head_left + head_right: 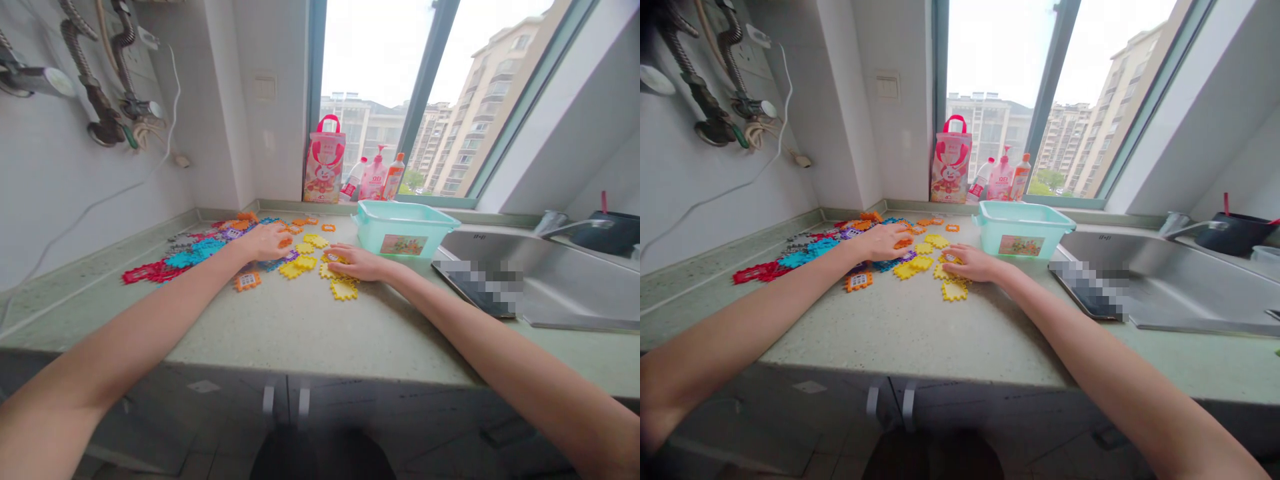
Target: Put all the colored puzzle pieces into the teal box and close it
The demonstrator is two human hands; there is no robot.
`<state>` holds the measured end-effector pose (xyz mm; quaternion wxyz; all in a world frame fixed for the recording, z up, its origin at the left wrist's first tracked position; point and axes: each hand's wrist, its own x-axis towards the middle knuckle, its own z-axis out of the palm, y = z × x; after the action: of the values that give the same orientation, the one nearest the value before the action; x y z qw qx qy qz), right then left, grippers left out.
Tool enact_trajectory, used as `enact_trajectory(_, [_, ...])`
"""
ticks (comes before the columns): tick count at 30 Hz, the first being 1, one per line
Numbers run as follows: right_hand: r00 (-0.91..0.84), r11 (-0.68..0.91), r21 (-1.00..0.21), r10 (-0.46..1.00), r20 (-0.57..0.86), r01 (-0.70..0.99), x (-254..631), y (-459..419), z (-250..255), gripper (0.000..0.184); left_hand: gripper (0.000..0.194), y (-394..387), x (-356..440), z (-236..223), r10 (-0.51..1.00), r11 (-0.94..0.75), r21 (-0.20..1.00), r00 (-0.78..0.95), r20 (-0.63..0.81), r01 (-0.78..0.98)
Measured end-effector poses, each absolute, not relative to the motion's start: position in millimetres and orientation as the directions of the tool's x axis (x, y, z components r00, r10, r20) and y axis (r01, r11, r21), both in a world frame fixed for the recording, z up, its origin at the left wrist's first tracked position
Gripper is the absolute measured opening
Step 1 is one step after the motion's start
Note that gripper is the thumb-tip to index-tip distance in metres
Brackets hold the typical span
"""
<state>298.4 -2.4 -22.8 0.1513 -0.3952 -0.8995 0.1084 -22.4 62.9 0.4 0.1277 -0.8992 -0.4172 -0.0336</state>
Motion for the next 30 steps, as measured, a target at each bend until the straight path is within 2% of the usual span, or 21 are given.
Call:
enact_trajectory(6, [-0.614, 0.628, -0.342, 0.772, 0.163, 0.699, 308, -6, -15, 0.052, 0.043, 68, -37, 8, 0.783, -0.598, -0.13, 0.611, 0.116, 0.791])
enact_trajectory(9, [-0.597, 0.617, -0.371, 0.781, 0.181, 0.694, 307, -7, -17, 0.048, 0.045, 67, -39, 10, 0.785, -0.59, -0.162, 0.609, 0.113, 0.791])
enact_trajectory(13, [-0.546, 0.58, -0.519, 0.803, 0.239, 0.627, 300, -2, -24, 0.049, 0.051, 61, -31, 14, 0.733, -0.625, -0.23, 0.662, 0.158, 0.746])
enact_trajectory(16, [-0.478, 0.569, -0.575, 0.818, 0.32, 0.588, 300, 1, -25, 0.041, 0.064, 50, -19, 15, 0.653, -0.714, -0.198, 0.741, 0.157, 0.672])
enact_trajectory(18, [-0.461, 0.592, -0.494, 0.806, 0.372, 0.637, 302, 1, -23, 0.037, 0.065, 42, -10, 13, 0.622, -0.757, -0.152, 0.772, 0.131, 0.636])
enact_trajectory(23, [-0.506, 0.6, -0.136, 0.758, 0.411, 0.788, 313, -10, -6, 0.035, 0.05, 28, 7, 7, 0.591, -0.79, -0.114, 0.798, 0.115, 0.602])
enact_trajectory(27, [-0.432, 0.454, 0.011, 0.839, 0.332, 0.891, 322, -17, 10, 0.035, 0.046, 33, 4, 7, 0.565, -0.794, -0.134, 0.802, 0.193, 0.592])
enact_trajectory(30, [-0.394, 0.388, 0.072, 0.889, 0.234, 0.919, 328, -18, 15, 0.038, 0.049, 38, -2, 6, 0.575, -0.788, -0.132, 0.795, 0.193, 0.602])
